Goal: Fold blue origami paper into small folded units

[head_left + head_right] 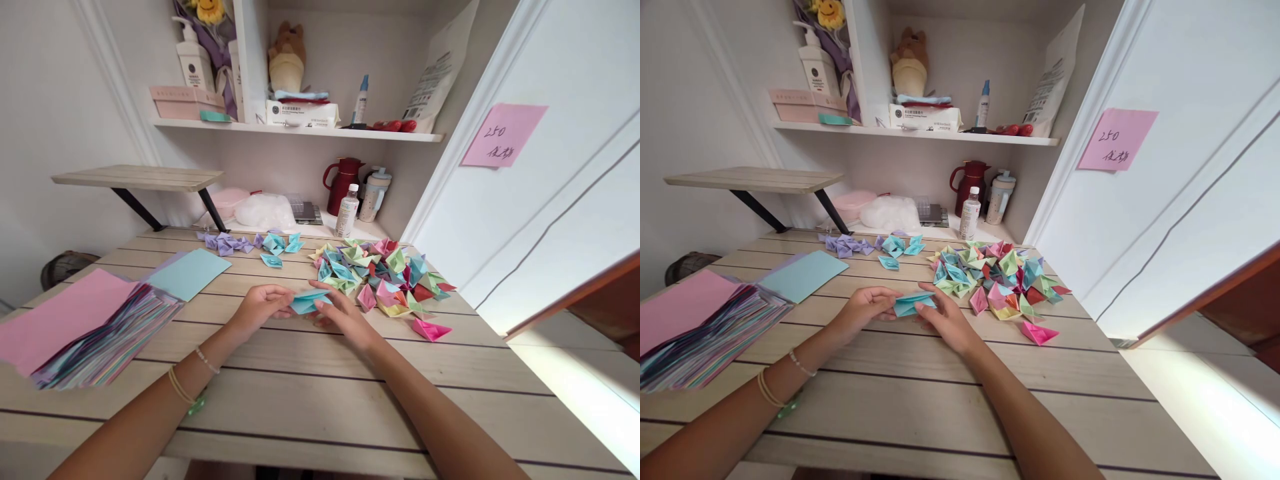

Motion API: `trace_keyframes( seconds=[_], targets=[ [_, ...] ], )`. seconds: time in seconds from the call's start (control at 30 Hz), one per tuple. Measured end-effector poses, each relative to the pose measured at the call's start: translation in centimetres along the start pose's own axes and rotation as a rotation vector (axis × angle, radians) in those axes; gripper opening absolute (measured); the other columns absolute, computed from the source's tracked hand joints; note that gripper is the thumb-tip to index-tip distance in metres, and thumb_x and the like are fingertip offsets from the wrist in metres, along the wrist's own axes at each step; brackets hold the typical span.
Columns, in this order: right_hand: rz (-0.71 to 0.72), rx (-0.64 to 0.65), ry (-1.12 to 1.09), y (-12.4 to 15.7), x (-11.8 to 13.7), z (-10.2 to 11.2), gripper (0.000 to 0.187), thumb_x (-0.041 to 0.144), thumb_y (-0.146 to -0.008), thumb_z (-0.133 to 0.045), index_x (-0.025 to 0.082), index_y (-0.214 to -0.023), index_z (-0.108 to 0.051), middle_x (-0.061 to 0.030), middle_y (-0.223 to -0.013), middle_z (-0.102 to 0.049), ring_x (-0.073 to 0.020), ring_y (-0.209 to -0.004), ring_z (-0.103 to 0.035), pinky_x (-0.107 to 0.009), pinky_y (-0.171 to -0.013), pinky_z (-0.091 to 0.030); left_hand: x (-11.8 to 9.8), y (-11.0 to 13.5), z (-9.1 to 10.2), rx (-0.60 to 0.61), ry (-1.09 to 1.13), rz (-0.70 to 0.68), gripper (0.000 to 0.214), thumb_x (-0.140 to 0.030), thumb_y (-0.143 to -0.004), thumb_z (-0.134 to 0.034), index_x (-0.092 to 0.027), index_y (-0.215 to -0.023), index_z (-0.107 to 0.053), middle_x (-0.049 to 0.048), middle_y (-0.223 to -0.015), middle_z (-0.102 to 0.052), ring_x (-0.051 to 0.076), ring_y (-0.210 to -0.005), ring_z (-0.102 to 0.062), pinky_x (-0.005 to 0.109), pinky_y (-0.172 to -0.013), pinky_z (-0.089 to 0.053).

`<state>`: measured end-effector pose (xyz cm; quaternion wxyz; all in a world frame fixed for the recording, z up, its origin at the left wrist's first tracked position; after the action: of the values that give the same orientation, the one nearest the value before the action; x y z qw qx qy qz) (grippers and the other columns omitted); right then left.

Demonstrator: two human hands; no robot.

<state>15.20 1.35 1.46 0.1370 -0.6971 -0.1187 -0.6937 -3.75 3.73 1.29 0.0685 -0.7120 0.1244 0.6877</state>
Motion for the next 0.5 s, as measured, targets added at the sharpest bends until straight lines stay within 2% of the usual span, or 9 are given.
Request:
trace_keyframes(
  seconds=[0.13, 0.23, 0.3, 0.4, 0.5],
  targets=[
    [0.082, 0.020, -0.026, 0.2, 0.4, -0.4, 0.073, 0.039, -0.078, -0.058, 0.034, -0.138, -0.016, -0.0054, -0.120, -0.052, -0.0145, -0.081, -0.059, -0.028, -0.068, -0.048, 0.1, -0.1, 0.1, -0.045, -0.084, -0.091, 0.032, -0.044, -0.070, -0.063, -0.013, -0.077, -0.065, 0.0046, -0.065, -0.067, 0.017, -0.062, -0.064, 0.030, -0.064, -0.055],
    [0.173, 0.054, 0.082, 0.4, 0.8, -0.4, 0.078, 0.037, -0.077, -0.058, 0.031, -0.140, -0.011, -0.0076, -0.119, -0.053, -0.0163, -0.086, -0.058, -0.029, -0.070, -0.048, 0.0, 0.0, 0.0, -0.066, -0.108, -0.166, 0.030, -0.043, -0.072, -0.061, -0.014, -0.076, -0.064, 0.0047, -0.071, -0.068, 0.018, -0.067, -0.065, 0.030, -0.066, -0.054],
    [0.231, 0.061, 0.221, 0.6, 1.1, -0.4, 0.081, 0.036, -0.073, -0.064, 0.030, -0.139, -0.018, -0.0090, -0.123, -0.050, -0.0188, -0.092, -0.056, -0.030, -0.070, -0.049, 0.0, 0.1, -0.1, -0.079, -0.086, -0.182, 0.029, -0.042, -0.071, -0.063, -0.015, -0.079, -0.064, 0.0049, -0.075, -0.069, 0.020, -0.071, -0.065, 0.031, -0.068, -0.054],
    [0.328, 0.049, 0.441, 0.7, 1.3, -0.5, 0.079, 0.032, -0.062, -0.073, 0.030, -0.132, -0.036, -0.0079, -0.130, -0.045, -0.0226, -0.102, -0.051, -0.030, -0.070, -0.049, -0.1, 0.2, -0.2, -0.119, -0.045, -0.175, 0.032, -0.042, -0.069, -0.065, -0.014, -0.084, -0.063, 0.0065, -0.078, -0.070, 0.021, -0.075, -0.066, 0.031, -0.068, -0.053],
    [0.382, 0.003, 0.508, 0.5, 1.1, -0.7, 0.058, 0.031, -0.061, -0.074, 0.028, -0.116, -0.055, -0.0060, -0.121, -0.052, -0.0218, -0.101, -0.052, -0.029, -0.070, -0.049, -0.1, 0.3, -0.4, -0.149, 0.010, -0.150, 0.033, -0.041, -0.067, -0.066, -0.013, -0.083, -0.062, 0.0075, -0.078, -0.070, 0.022, -0.077, -0.066, 0.034, -0.071, -0.053]
  ],
)
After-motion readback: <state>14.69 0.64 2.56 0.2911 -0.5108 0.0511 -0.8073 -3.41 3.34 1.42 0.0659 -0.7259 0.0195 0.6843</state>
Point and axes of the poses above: each hand's wrist, its own y-axis away from the middle knuckle, its own z-axis out of the back of the hand, x = y × z, the point moved 2 cm from there along -y, towards the middle knuckle
